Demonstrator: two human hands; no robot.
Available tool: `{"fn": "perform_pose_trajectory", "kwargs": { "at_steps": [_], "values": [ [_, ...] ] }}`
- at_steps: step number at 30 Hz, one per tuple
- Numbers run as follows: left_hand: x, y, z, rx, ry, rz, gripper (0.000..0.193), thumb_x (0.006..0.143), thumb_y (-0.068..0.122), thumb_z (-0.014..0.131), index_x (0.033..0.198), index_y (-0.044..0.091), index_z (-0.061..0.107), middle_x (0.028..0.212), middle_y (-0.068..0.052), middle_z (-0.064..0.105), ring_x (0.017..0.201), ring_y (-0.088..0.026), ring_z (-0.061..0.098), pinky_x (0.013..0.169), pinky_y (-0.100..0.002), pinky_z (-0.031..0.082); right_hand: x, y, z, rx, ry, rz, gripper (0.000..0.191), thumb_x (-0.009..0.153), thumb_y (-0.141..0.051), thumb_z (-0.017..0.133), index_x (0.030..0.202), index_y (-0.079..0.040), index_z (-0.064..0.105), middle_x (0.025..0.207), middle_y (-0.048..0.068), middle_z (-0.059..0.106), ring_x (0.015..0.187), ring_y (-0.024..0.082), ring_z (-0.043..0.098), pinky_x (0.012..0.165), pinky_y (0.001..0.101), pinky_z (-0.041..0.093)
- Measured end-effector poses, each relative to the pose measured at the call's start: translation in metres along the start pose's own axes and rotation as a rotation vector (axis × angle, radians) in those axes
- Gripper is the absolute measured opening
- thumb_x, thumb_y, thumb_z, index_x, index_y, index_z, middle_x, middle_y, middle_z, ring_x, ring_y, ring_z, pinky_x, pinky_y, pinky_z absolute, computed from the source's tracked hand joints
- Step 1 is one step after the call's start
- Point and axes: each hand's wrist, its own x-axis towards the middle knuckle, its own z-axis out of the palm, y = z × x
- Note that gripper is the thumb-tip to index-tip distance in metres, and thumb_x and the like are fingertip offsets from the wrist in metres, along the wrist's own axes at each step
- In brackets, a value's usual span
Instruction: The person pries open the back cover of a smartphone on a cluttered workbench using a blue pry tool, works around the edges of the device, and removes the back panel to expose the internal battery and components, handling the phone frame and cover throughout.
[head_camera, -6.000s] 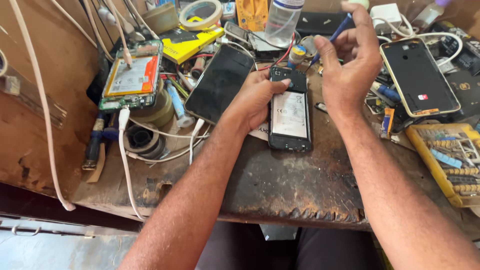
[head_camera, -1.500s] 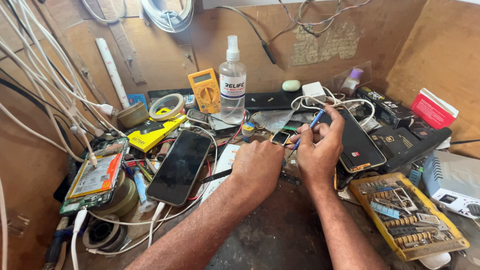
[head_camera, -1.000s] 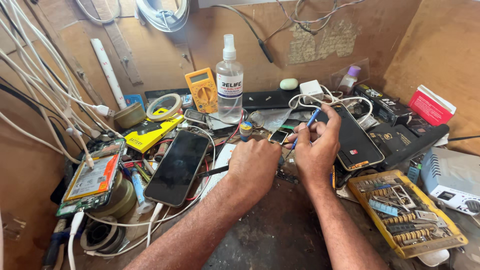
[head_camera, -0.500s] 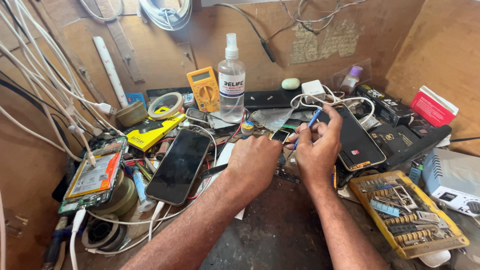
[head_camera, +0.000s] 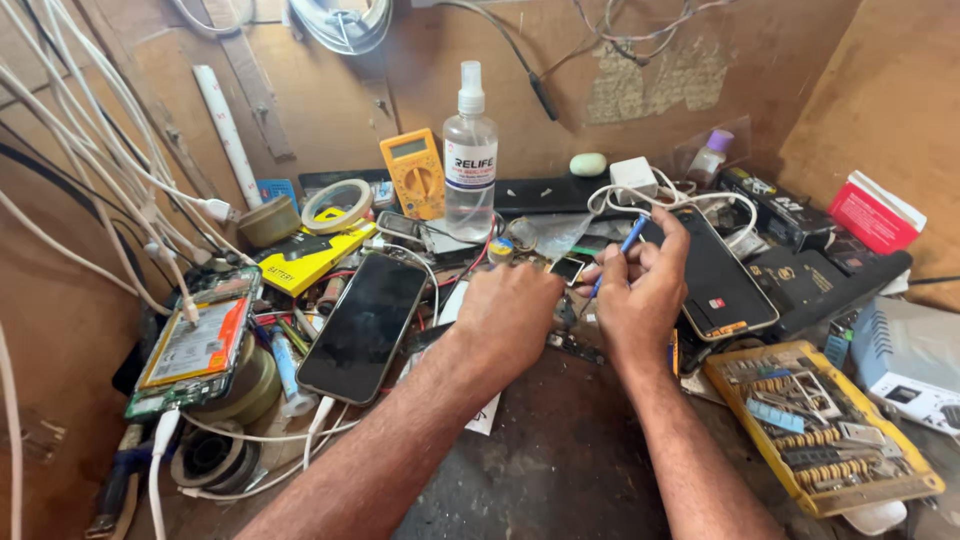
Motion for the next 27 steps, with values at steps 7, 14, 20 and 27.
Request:
{"fn": "perform_pose_trajectory", "kwargs": {
  "at_steps": [7, 14, 20, 27],
  "values": [
    [-0.001, -0.001, -0.01, -0.025, -0.05, -0.023, 0.014, 0.083, 0.006, 0.067, 0.094, 0.009, 0.075, 0.092, -0.018, 0.074, 0.09, -0.038, 0.073, 0.076, -0.051, 0.059, 0.001, -0.002, 0.0, 0.01, -0.007, 0.016, 0.054, 0.099, 0.006, 0.055, 0.148, -0.002, 0.032, 0.089, 0.014, 0.067, 0.068, 0.018, 0.072, 0.055, 0.0325, 0.064],
    [0.001, -0.038, -0.021, -0.427, 0.021, -0.106, 0.044, 0.07, 0.0, 0.075, 0.113, 0.012, 0.074, 0.095, -0.018, 0.076, 0.091, -0.032, 0.073, 0.081, -0.046, 0.058, 0.0, -0.003, -0.002, 0.041, -0.001, 0.05, 0.054, 0.099, 0.006, 0.053, 0.148, -0.002, 0.032, 0.092, 0.014, 0.065, 0.07, 0.018, 0.072, 0.057, 0.0324, 0.065],
    [-0.016, -0.079, 0.004, -1.511, -0.157, -0.265, 0.041, 0.081, -0.006, 0.075, 0.121, 0.0, 0.07, 0.101, -0.01, 0.077, 0.086, -0.015, 0.072, 0.077, -0.033, 0.061, 0.0, -0.004, 0.0, 0.038, 0.006, 0.095, 0.053, 0.099, 0.006, 0.053, 0.148, -0.002, 0.033, 0.091, 0.014, 0.065, 0.068, 0.018, 0.071, 0.055, 0.0327, 0.064],
    [-0.044, -0.075, 0.035, -1.814, -0.104, -0.573, 0.044, 0.081, -0.007, 0.074, 0.124, 0.0, 0.066, 0.097, -0.01, 0.075, 0.08, -0.019, 0.074, 0.072, -0.037, 0.064, 0.0, -0.004, 0.0, -0.013, -0.038, 0.215, 0.05, 0.099, 0.0, 0.053, 0.145, -0.001, 0.035, 0.087, 0.015, 0.066, 0.055, 0.016, 0.062, 0.04, 0.0319, 0.052]
  ]
}}
